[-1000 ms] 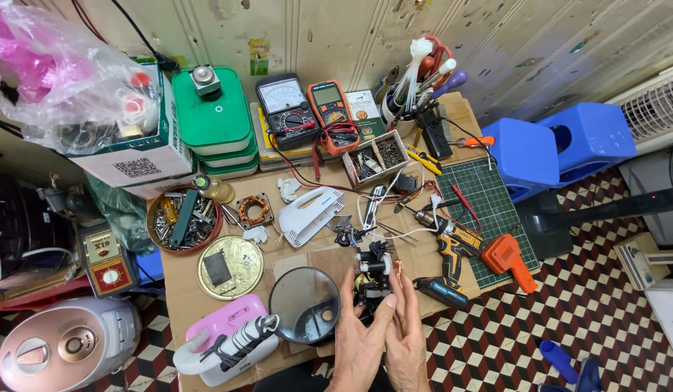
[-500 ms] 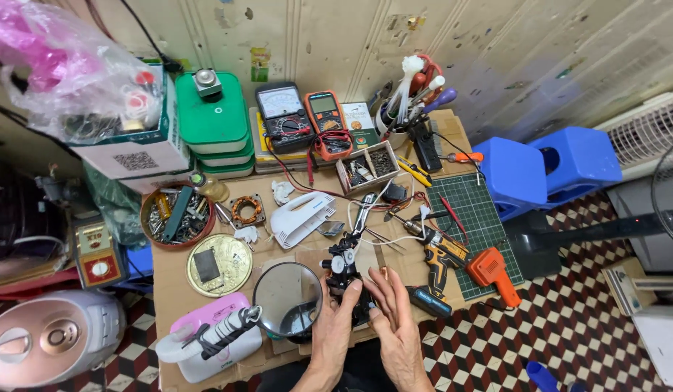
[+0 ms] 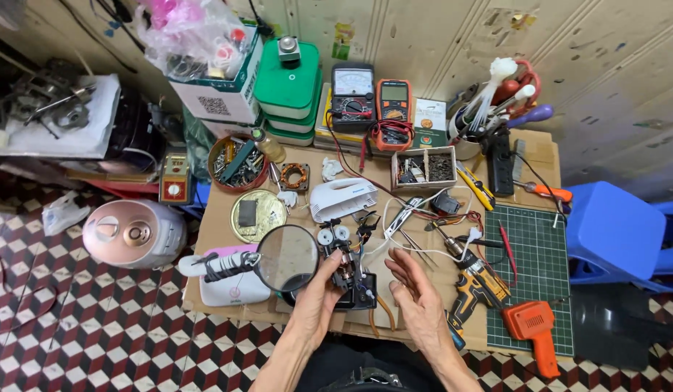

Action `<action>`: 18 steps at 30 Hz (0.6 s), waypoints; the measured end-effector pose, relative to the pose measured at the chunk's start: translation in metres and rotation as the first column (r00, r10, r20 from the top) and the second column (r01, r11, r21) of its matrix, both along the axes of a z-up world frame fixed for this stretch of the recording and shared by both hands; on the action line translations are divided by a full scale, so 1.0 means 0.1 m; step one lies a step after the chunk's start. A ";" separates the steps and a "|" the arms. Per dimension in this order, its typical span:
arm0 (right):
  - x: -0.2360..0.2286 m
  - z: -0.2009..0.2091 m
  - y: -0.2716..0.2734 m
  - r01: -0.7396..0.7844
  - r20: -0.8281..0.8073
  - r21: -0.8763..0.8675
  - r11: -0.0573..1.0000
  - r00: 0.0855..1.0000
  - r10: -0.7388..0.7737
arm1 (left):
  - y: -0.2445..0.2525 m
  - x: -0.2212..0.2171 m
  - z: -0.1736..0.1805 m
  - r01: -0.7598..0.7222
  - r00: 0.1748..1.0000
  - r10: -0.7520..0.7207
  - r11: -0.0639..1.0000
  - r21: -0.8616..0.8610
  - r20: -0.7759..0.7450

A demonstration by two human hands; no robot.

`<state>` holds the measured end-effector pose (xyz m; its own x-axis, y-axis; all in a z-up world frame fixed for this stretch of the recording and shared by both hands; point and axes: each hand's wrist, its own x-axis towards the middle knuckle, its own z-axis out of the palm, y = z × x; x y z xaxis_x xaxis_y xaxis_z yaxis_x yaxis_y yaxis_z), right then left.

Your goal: Inspecting and repairing an electronic assembly from an appliance on a workbench.

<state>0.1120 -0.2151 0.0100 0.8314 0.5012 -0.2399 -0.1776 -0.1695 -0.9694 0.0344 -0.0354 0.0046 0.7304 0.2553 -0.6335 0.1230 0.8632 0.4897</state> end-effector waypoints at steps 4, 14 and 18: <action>0.07 0.03 -0.08 -0.041 -0.107 -0.122 0.992 0.994 0.028 | -0.11 -0.01 0.01 -0.078 0.997 0.076 0.995 0.065 0.030; 0.16 0.08 -0.11 -0.126 0.203 -0.171 0.977 0.966 0.160 | -0.20 0.02 -0.02 -0.090 0.987 0.080 0.994 0.065 0.140; 0.24 0.12 -0.09 -0.098 0.011 -0.195 0.976 0.995 0.102 | -0.15 0.09 0.13 -0.078 0.982 0.063 0.994 0.078 0.179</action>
